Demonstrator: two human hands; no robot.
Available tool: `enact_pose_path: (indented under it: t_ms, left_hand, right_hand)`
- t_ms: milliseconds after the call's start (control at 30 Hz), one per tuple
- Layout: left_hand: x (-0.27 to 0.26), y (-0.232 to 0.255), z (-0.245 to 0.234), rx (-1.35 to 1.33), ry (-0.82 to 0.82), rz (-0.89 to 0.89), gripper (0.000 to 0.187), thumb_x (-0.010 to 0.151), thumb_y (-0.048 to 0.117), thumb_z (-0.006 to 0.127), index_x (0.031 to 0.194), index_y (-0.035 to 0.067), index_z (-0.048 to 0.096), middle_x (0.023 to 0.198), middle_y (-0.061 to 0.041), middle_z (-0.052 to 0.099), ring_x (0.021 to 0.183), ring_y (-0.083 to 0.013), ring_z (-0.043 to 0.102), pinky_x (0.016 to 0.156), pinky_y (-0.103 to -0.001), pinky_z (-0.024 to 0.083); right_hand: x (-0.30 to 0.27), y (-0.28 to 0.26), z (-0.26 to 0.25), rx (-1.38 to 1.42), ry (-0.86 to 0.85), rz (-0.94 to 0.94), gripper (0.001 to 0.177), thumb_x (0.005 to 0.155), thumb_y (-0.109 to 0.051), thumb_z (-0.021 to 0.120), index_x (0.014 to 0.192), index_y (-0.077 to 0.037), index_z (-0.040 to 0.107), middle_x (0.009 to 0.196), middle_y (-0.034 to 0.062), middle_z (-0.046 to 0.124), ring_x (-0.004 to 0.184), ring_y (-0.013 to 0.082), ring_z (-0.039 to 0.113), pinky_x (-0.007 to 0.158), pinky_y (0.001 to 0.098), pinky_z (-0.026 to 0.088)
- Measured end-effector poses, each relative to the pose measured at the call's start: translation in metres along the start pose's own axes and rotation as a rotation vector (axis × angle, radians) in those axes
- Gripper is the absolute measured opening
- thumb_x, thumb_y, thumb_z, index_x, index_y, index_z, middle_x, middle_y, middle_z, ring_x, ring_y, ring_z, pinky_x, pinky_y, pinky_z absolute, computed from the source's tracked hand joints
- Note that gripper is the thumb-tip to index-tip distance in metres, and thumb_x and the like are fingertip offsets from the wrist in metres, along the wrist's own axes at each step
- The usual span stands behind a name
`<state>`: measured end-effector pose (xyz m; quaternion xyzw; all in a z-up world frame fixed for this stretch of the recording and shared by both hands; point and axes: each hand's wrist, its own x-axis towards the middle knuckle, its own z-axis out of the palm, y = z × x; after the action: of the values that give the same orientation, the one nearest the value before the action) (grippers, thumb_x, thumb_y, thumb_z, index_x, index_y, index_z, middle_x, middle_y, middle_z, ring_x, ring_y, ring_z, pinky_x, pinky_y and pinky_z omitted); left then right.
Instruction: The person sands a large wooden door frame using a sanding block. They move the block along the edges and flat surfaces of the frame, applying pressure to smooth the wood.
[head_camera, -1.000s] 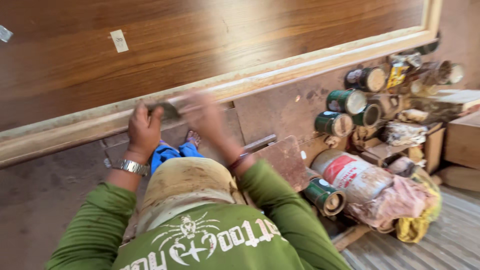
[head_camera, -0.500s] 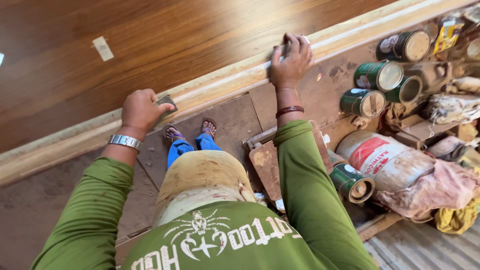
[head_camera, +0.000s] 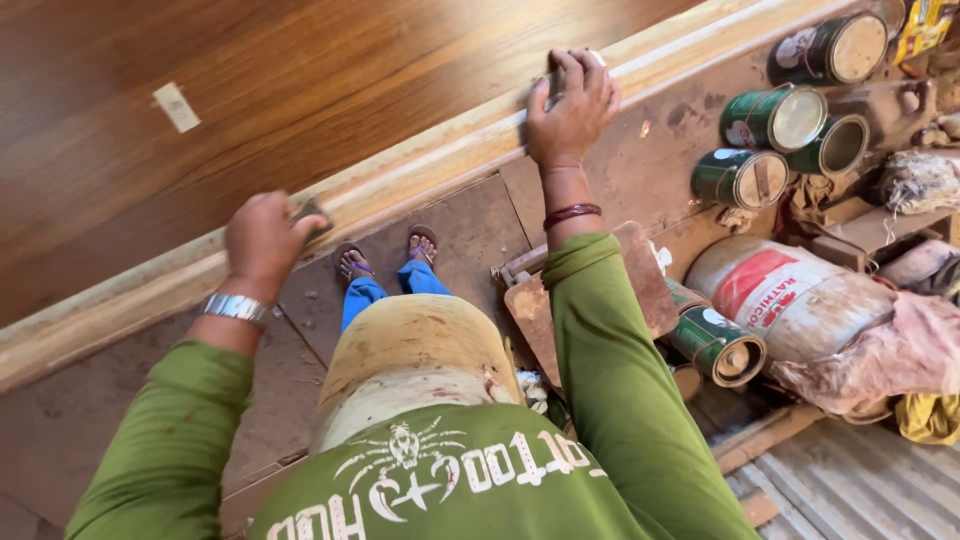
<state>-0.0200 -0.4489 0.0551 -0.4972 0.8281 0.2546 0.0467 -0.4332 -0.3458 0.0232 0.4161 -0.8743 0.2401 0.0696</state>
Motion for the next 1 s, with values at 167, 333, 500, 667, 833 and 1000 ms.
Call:
enact_pose_path:
  t_ms: [167,333,500,667,833,1000]
  left_hand:
    - [0.077,0.104,0.055,-0.070,0.048,0.262,0.051,0.077,0.052,0.086,0.083,0.005,0.067,0.086,-0.017,0.067,0.081,-0.0399,0.065,0.066,-0.051,0.051]
    - [0.087,0.154,0.028,-0.038,-0.047,0.249,0.048,0.075,0.050,0.086,0.088,0.006,0.072,0.090,-0.019,0.070,0.081,-0.0404,0.066,0.065,-0.052,0.052]
    - [0.042,0.088,-0.006,0.105,-0.190,0.132,0.048,0.081,0.051,0.083,0.086,0.005,0.071,0.089,-0.017,0.069,0.084,-0.0355,0.067,0.070,-0.050,0.052]
    - [0.110,0.172,0.067,-0.020,-0.113,0.345,0.044,0.078,0.049,0.084,0.084,0.007,0.073,0.090,-0.017,0.070,0.079,-0.0370,0.068,0.063,-0.050,0.052]
    - [0.167,0.299,0.085,-0.127,-0.016,0.431,0.041,0.074,0.045,0.084,0.084,0.008,0.073,0.087,-0.017,0.070,0.078,-0.0383,0.070,0.066,-0.049,0.055]
    - [0.104,0.203,0.025,-0.086,-0.165,0.392,0.035,0.087,0.041,0.079,0.094,0.007,0.076,0.094,-0.019,0.068,0.086,-0.0384,0.067,0.071,-0.052,0.052]
  right_hand:
    - [-0.003,0.009,-0.001,0.046,0.026,0.015,0.036,0.086,-0.025,0.068,0.122,-0.019,0.068,0.132,0.0043,0.060,0.134,0.0272,0.049,0.119,0.0504,0.026]
    - [0.015,0.045,0.006,0.119,-0.014,0.002,0.041,0.098,-0.030,0.063,0.135,-0.013,0.061,0.141,0.0098,0.058,0.139,0.0299,0.048,0.127,0.0490,0.030]
    - [0.048,0.106,0.004,-0.056,0.181,0.138,0.060,0.100,-0.043,0.062,0.145,-0.007,0.047,0.149,0.0151,0.051,0.144,0.0334,0.042,0.126,0.0516,0.024]
    - [0.051,0.107,0.016,-0.173,0.150,0.159,0.069,0.097,-0.050,0.065,0.146,-0.007,0.045,0.149,0.0131,0.052,0.143,0.0321,0.043,0.126,0.0526,0.024]
    - [0.053,0.091,0.010,-0.138,0.112,0.198,0.057,0.094,-0.046,0.066,0.140,-0.016,0.054,0.144,0.0067,0.059,0.140,0.0257,0.050,0.123,0.0490,0.026]
    - [0.059,0.090,-0.003,-0.098,0.131,0.188,0.055,0.094,-0.044,0.067,0.139,-0.015,0.054,0.142,0.0055,0.060,0.138,0.0242,0.051,0.123,0.0482,0.026]
